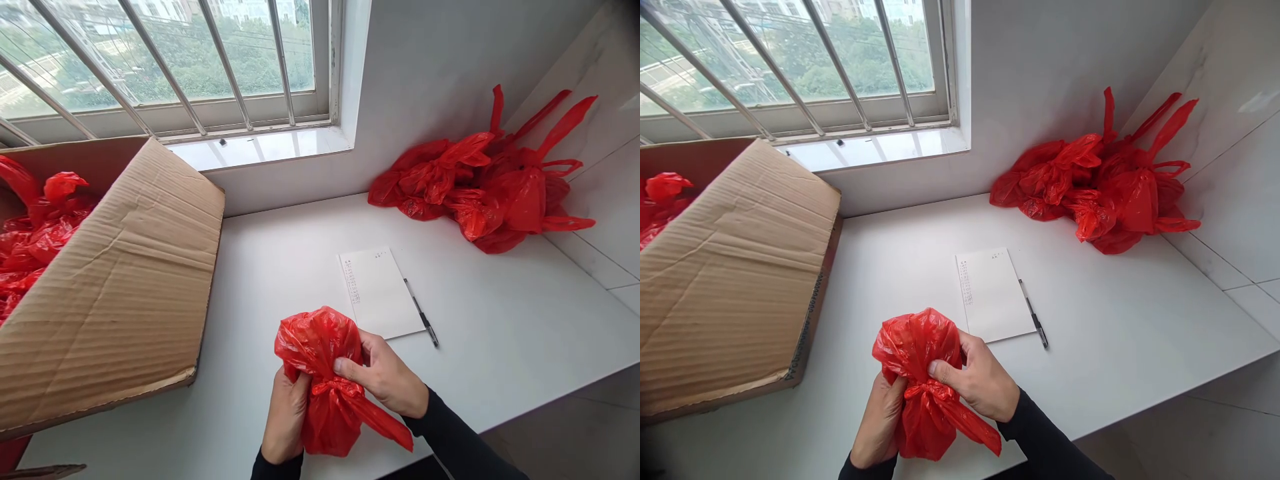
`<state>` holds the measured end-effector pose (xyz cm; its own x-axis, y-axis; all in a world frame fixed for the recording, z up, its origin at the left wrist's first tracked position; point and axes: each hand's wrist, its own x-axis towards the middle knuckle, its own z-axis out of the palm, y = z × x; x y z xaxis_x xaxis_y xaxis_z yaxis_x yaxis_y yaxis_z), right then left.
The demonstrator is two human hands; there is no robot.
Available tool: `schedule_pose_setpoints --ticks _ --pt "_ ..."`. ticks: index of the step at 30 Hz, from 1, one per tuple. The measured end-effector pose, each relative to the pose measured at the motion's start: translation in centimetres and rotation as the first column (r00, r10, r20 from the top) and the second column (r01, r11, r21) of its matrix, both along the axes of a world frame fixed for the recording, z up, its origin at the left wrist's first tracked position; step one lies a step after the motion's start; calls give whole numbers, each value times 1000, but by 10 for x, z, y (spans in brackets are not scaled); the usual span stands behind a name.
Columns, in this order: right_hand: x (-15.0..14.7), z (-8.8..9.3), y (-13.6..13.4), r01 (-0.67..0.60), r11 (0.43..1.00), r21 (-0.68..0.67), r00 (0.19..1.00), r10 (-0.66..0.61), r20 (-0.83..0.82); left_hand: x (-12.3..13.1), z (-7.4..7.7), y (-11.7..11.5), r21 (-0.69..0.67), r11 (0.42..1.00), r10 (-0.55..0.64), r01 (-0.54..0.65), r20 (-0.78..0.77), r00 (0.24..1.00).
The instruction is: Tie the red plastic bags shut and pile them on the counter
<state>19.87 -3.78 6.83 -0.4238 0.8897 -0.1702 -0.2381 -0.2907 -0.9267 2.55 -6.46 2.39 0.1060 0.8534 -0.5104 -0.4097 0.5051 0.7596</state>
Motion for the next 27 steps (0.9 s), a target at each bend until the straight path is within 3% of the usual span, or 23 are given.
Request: schedule_pose_setpoints --ticks 10,18,24,27 --pt "0 -12 -3 132 982 -134 990 -137 -24 1 4 -1 -16 999 47 -48 -16 999" --pt "8 -15 1 -18 997 -80 1000 17 -11 0 3 -1 -39 998 38 -40 -57 998" --pt "5 -22 0 126 984 -129 990 -133 -48 4 15 -1 31 996 -87 89 -64 994" --pt "4 -24 -2 133 979 -153 987 -146 -72 6 20 1 25 993 -109 112 -99 989"
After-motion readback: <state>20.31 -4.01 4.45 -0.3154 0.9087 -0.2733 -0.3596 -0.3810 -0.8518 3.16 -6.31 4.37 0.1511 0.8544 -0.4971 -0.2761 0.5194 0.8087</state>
